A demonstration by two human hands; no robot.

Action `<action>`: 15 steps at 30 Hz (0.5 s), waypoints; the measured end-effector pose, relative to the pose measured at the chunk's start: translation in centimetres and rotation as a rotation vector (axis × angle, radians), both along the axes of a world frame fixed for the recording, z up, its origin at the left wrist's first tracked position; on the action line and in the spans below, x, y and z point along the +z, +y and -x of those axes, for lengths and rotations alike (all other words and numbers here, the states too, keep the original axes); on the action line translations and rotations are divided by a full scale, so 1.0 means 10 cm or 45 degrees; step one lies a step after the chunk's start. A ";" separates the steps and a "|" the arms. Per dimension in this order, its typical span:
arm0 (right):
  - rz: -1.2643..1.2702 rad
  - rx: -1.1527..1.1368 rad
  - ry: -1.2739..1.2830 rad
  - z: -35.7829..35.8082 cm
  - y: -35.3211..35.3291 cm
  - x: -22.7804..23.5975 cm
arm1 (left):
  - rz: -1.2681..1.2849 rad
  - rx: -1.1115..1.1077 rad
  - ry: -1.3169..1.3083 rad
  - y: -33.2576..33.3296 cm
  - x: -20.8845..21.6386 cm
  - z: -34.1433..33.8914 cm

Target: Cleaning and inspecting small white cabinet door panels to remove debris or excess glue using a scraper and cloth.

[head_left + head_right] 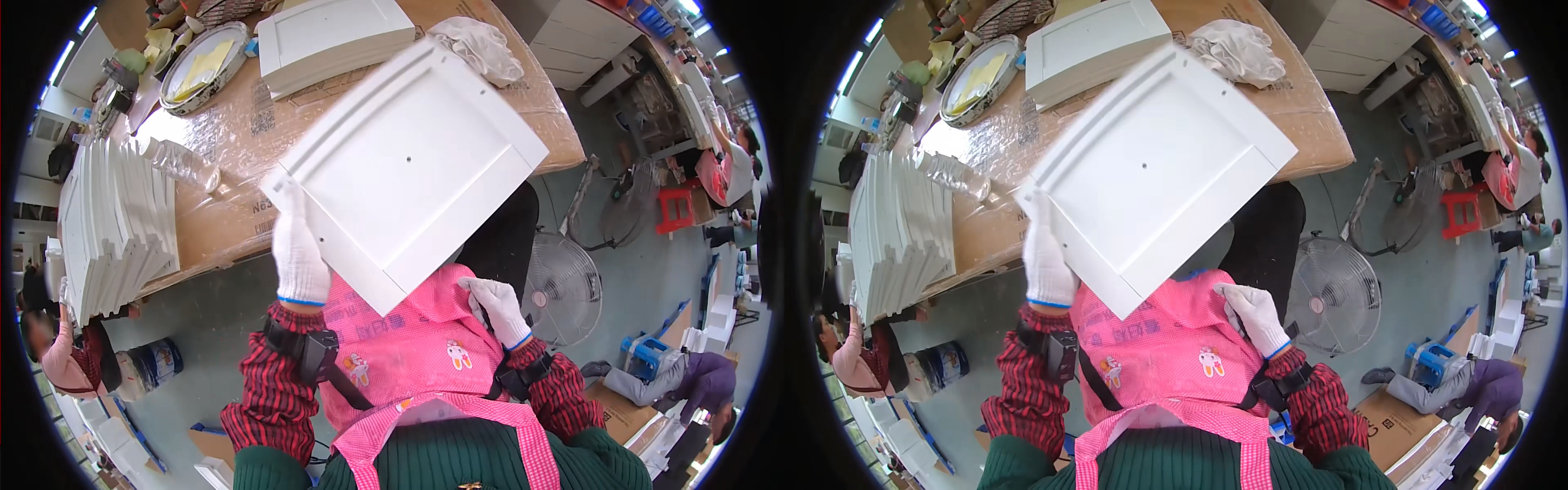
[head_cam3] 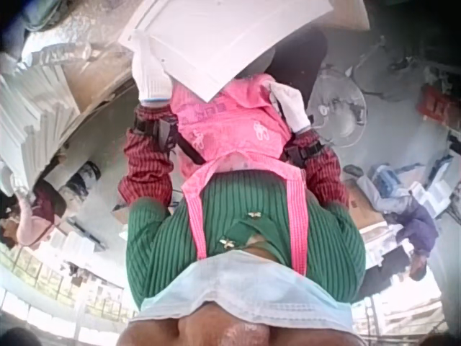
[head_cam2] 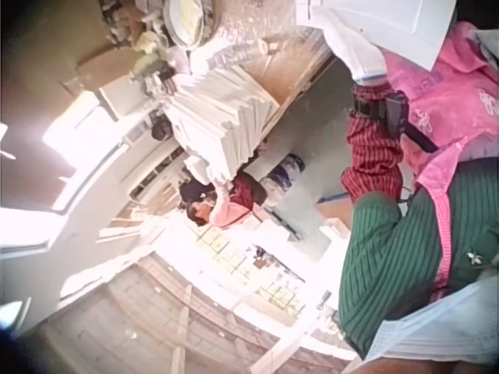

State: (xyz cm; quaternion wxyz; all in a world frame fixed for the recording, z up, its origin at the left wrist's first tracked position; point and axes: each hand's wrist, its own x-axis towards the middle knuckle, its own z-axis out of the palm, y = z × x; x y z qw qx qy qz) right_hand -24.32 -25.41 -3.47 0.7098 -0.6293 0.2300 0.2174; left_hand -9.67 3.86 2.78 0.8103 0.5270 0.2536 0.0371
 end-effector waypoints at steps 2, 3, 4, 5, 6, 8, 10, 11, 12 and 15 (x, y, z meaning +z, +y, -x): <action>-0.002 0.052 0.035 -0.01 -0.01 -0.03 | 0.146 -0.077 0.161 0.02 -0.27 0.07; 0.046 0.086 0.085 -0.06 0.00 0.08 | 0.149 -0.074 0.186 0.02 -0.29 0.11; 0.030 0.093 0.089 -0.06 -0.01 0.08 | 0.126 -0.049 0.276 0.04 -0.31 0.15; 0.016 0.091 0.085 -0.06 -0.02 0.07 | 0.103 -0.033 0.359 0.07 -0.33 0.16; -0.009 0.081 0.055 -0.03 -0.04 0.02 | 0.278 -0.105 0.132 0.09 -0.41 0.23; 0.026 0.036 0.003 -0.02 -0.05 0.02 | 0.383 -0.095 0.136 0.08 -0.42 0.29; 0.124 -0.096 -0.120 -0.01 0.02 0.06 | 0.543 -0.058 0.112 0.04 -0.50 0.35; 0.129 -0.094 -0.110 -0.04 0.07 0.09 | 0.548 -0.055 0.122 0.02 -0.56 0.42; 0.194 -0.238 -0.213 -0.07 0.11 0.11 | 0.802 -0.062 0.090 -0.02 -0.61 0.52; 0.614 -0.295 -0.424 -0.30 0.12 0.24 | 0.767 -0.125 0.070 -0.21 -0.70 0.83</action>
